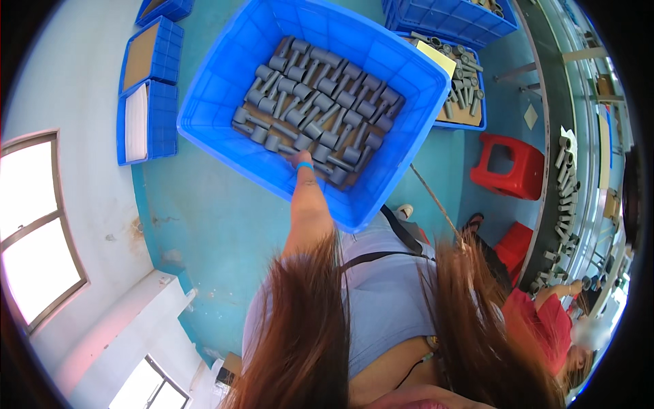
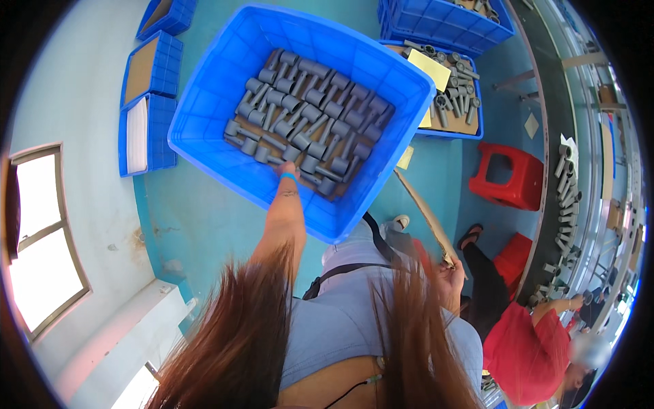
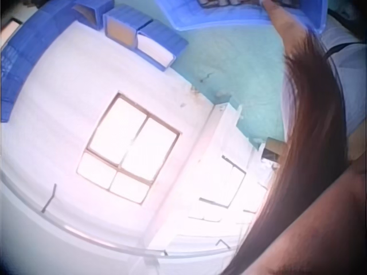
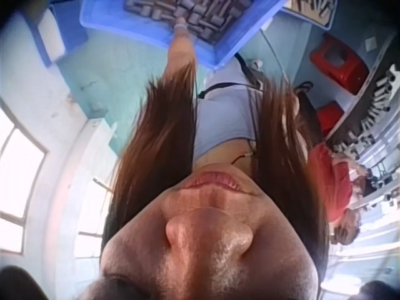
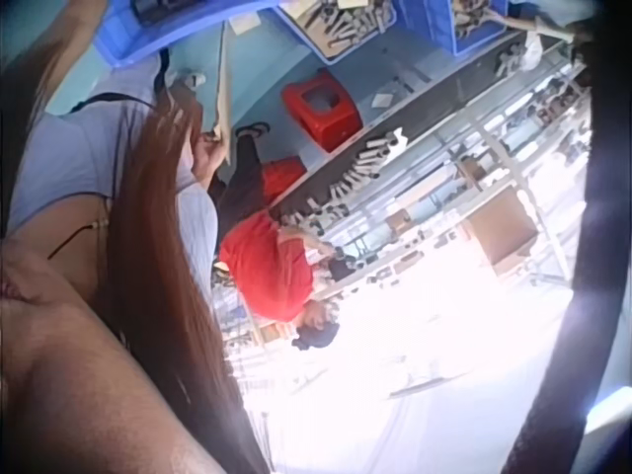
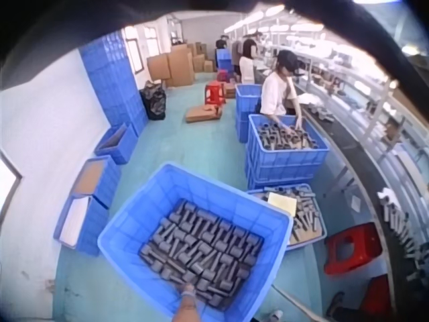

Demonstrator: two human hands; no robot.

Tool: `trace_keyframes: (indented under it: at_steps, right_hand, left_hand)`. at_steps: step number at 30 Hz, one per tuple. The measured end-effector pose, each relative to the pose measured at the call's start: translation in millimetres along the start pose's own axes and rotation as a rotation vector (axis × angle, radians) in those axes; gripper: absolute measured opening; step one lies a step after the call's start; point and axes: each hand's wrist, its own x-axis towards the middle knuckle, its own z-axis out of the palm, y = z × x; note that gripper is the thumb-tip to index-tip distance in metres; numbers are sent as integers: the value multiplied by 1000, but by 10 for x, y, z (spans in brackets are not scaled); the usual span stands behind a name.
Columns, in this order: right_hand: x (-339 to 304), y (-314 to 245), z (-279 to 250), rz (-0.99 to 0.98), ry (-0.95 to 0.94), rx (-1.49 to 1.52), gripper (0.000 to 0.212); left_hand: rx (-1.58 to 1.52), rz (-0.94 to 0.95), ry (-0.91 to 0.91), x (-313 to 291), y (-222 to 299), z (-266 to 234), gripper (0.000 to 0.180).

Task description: Picking plastic components from a bin, arranging them on an assembly line workbench, and placing them into another bin.

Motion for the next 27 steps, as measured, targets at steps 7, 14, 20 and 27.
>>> trace_keyframes:
  at_steps: [7,14,20,27]
  right_hand:
    - [-53,2,-154,-21,50,86,10]
    - [10,-120,-278,-145,68,-212,10]
    - [-72,-835,-111,-400,-60,310,12]
    - [-1033,-950,946,-596,-281,474,12]
  left_hand:
    - [303,600,-110,-732,869,-153,80]
    - [110,368,100,-56,829,-238,62]
    - [-372,330,-183,-323,1037,-240,51]
    - [-457,903,-872,-2985,1666,45,38]
